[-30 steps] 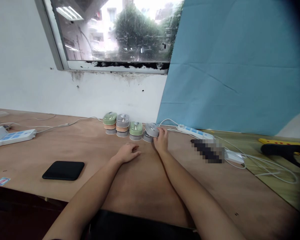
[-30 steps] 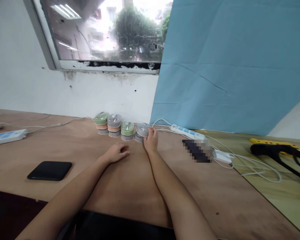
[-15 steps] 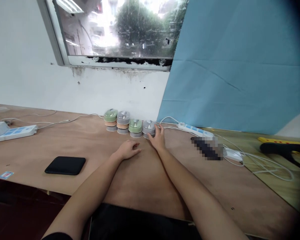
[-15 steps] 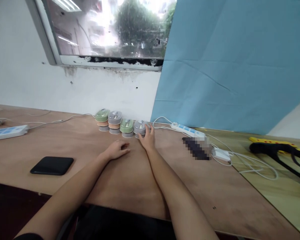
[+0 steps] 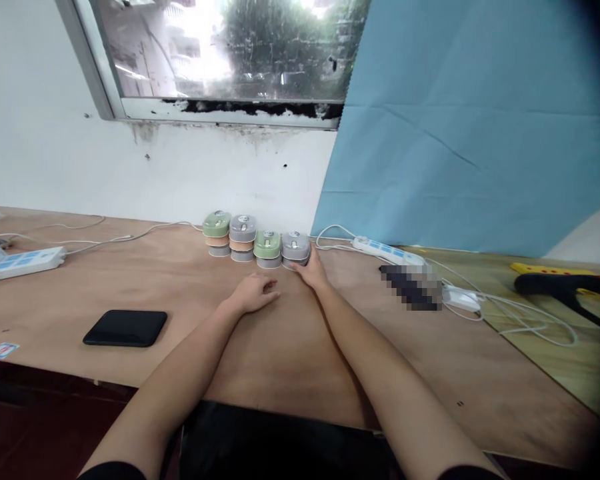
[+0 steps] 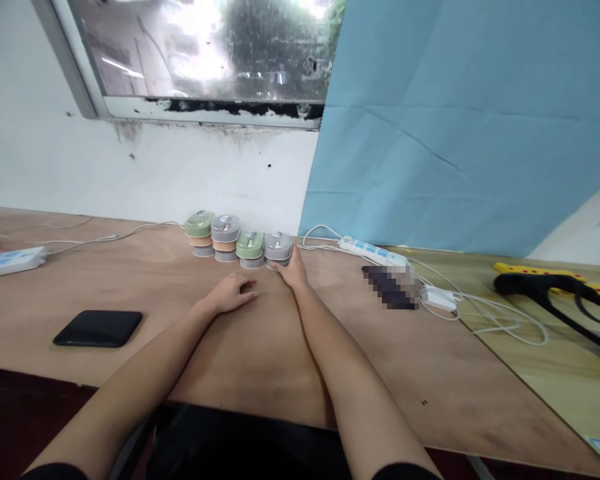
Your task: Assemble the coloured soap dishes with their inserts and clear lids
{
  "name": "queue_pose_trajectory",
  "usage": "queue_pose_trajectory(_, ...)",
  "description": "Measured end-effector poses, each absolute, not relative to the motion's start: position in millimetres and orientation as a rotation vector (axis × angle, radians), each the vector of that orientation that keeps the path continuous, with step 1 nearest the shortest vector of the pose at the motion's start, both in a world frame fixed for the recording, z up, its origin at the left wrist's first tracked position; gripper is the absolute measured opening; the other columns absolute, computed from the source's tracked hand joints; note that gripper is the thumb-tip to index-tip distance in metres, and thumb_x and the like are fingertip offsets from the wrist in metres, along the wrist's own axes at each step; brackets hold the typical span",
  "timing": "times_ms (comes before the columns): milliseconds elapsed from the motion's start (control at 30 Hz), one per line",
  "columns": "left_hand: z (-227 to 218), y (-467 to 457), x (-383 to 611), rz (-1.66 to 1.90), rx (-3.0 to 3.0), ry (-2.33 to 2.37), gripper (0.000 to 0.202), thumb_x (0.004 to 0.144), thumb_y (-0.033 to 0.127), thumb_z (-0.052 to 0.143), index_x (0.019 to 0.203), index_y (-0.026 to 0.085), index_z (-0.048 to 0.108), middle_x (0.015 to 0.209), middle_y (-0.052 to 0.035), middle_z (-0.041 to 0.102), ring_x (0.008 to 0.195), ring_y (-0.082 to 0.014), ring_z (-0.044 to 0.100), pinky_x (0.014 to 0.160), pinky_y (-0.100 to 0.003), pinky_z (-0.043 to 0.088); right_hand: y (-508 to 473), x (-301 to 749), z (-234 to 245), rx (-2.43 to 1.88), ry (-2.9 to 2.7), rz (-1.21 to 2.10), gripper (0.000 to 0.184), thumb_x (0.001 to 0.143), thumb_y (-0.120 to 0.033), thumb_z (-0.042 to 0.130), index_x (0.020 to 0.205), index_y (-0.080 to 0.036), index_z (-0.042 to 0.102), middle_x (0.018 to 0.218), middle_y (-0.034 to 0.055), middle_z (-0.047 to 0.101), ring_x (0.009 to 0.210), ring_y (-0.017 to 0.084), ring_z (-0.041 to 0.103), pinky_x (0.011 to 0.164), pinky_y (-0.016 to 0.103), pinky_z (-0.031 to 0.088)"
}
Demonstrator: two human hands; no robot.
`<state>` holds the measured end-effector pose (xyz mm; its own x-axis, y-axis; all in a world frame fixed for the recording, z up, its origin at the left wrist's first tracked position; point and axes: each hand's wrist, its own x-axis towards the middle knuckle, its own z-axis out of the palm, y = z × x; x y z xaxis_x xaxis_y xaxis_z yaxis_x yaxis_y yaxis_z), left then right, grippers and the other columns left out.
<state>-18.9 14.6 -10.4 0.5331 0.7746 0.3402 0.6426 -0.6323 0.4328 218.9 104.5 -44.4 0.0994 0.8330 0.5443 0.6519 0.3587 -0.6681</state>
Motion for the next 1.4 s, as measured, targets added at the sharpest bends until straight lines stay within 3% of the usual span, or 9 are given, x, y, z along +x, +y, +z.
queue_pose_trajectory(200, -8, 12, -18, 0.751, 2.511, 1.200, 0.041, 0.080, 0.047, 0.058, 0.110, 0.021, 0.065, 0.099, -0.0078, 0.069, 0.095, -0.0262, 0.059, 0.086, -0.037, 0.044, 104, 227, -43, -1.294, -1.679, 0.345, 0.103, 0.067, -0.039, 0.073, 0.149, -0.019, 0.014, 0.139, 0.0159, 0.048, 0.125, 0.029, 0.049, 0.101, 0.048, 0.041)
queue_pose_trajectory(400, -8, 11, -18, 0.782, 2.497, 1.186, 0.040, 0.080, 0.047, 0.058, 0.109, 0.019, 0.066, 0.099, -0.0083, 0.069, 0.094, -0.0268, 0.059, 0.084, -0.038, 0.045, 108, 228, -47, -1.311, -1.687, 0.390, 0.106, 0.069, -0.041, 0.071, 0.151, -0.017, 0.008, 0.140, 0.0189, 0.046, 0.128, 0.030, 0.046, 0.102, 0.050, 0.040)
queue_pose_trajectory(567, -8, 11, -18, 0.758, 2.542, 1.185, 0.040, 0.082, 0.047, 0.057, 0.109, 0.019, 0.065, 0.098, -0.0081, 0.069, 0.093, -0.0268, 0.059, 0.084, -0.038, 0.045, 102, 224, -43, -1.314, -1.713, 0.240, 0.109, 0.069, -0.044, 0.072, 0.151, -0.016, 0.006, 0.151, 0.0186, 0.028, 0.138, 0.030, 0.031, 0.109, 0.051, 0.032)
queue_pose_trajectory(767, -8, 12, -16, 0.741, 2.544, 1.207, 0.041, 0.082, 0.047, 0.057, 0.111, 0.020, 0.065, 0.100, -0.0084, 0.069, 0.095, -0.0272, 0.059, 0.085, -0.038, 0.045, 89, 206, -26, -1.297, -1.677, -0.078, 0.106, 0.070, -0.056, 0.069, 0.150, -0.016, 0.012, 0.154, 0.0180, 0.020, 0.142, 0.031, 0.018, 0.112, 0.051, 0.027)
queue_pose_trajectory(867, -8, 13, -15, 0.730, 2.566, 1.205, 0.039, 0.082, 0.046, 0.057, 0.109, 0.020, 0.066, 0.101, -0.0084, 0.069, 0.095, -0.0269, 0.059, 0.086, -0.038, 0.045, 89, 195, -23, -1.291, -1.677, -0.114, 0.100, 0.071, -0.057, 0.068, 0.149, -0.019, 0.019, 0.152, 0.0180, 0.024, 0.140, 0.033, 0.023, 0.108, 0.052, 0.031)
queue_pose_trajectory(1133, -10, 13, -15, 0.699, 2.582, 1.228, 0.043, 0.083, 0.049, 0.055, 0.112, 0.017, 0.064, 0.101, -0.0086, 0.068, 0.094, -0.0253, 0.059, 0.086, -0.036, 0.045, 92, 197, -26, -1.265, -1.580, -0.157, 0.058, 0.076, -0.042, 0.066, 0.129, -0.021, 0.052, 0.143, 0.0128, 0.039, 0.129, 0.028, 0.042, 0.103, 0.043, 0.042)
queue_pose_trajectory(1400, -9, 12, -19, 0.666, 2.585, 1.219, 0.043, 0.084, 0.048, 0.055, 0.113, 0.018, 0.063, 0.104, -0.0075, 0.068, 0.098, -0.0247, 0.060, 0.088, -0.036, 0.045, 54, 209, -12, -1.091, -1.447, -0.262, 0.053, 0.075, -0.041, 0.069, 0.120, -0.018, 0.055, 0.131, 0.0153, 0.047, 0.123, 0.028, 0.047, 0.100, 0.045, 0.044)
